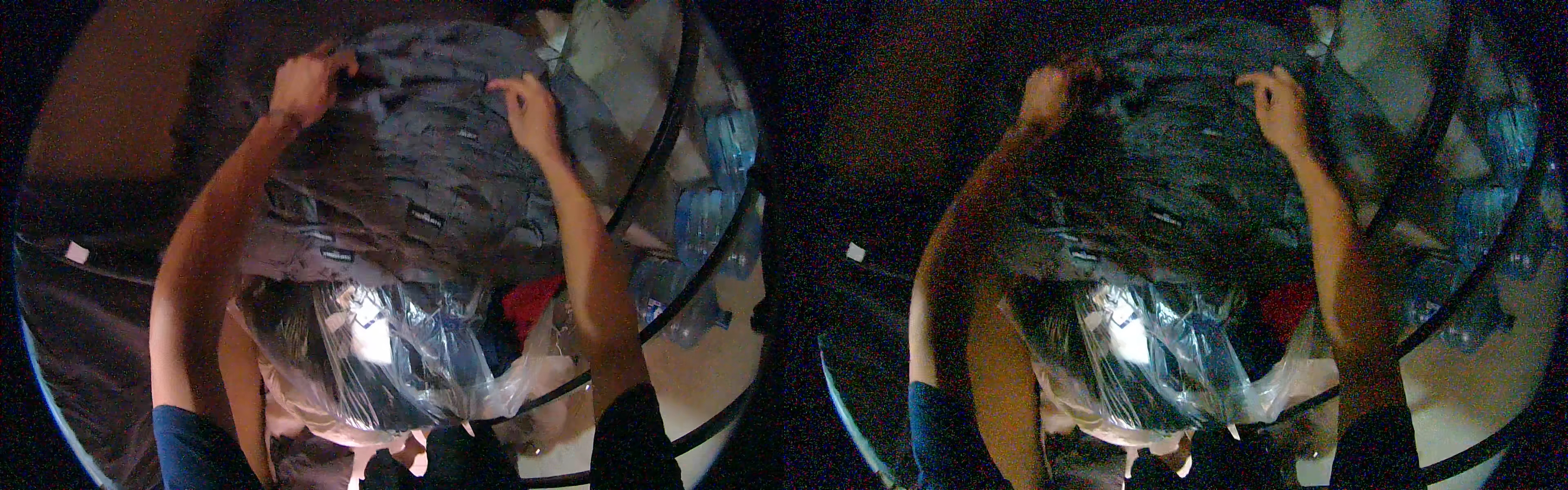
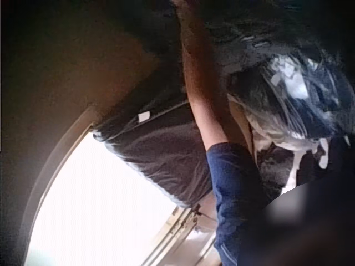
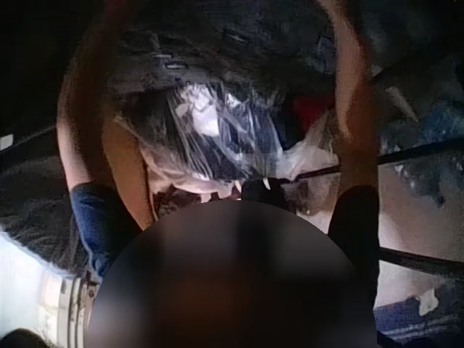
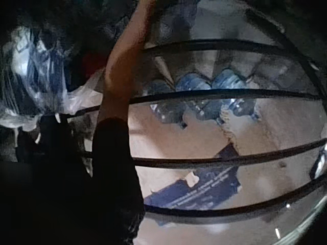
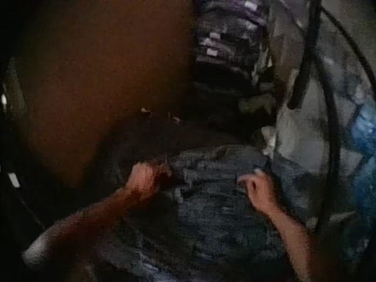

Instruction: The person unpacks a large plastic-wrapped bundle of dark trousers, removes them from the packaging, and folds each pair by hand. The folded trousers are stacked on a glass table in a cluttered indoor space.

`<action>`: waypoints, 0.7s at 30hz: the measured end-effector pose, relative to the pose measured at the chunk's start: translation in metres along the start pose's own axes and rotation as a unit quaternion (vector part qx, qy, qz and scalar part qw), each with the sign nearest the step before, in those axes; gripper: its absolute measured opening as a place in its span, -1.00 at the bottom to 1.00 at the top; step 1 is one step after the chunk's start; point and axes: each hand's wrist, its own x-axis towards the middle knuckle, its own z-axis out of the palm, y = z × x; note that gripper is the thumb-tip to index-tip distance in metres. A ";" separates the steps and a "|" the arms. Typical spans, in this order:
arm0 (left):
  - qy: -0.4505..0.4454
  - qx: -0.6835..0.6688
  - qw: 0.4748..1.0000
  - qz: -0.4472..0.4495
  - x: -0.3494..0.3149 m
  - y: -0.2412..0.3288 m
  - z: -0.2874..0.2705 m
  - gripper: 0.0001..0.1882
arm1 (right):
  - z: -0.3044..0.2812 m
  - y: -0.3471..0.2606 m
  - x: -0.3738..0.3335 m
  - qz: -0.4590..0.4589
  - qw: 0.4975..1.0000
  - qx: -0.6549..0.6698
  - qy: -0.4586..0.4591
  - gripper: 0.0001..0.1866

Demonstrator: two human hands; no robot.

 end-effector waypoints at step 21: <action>0.065 0.073 0.992 0.074 0.023 0.002 -0.014 -0.51 | -0.025 0.027 0.007 -0.087 0.986 -0.118 -0.078 -0.83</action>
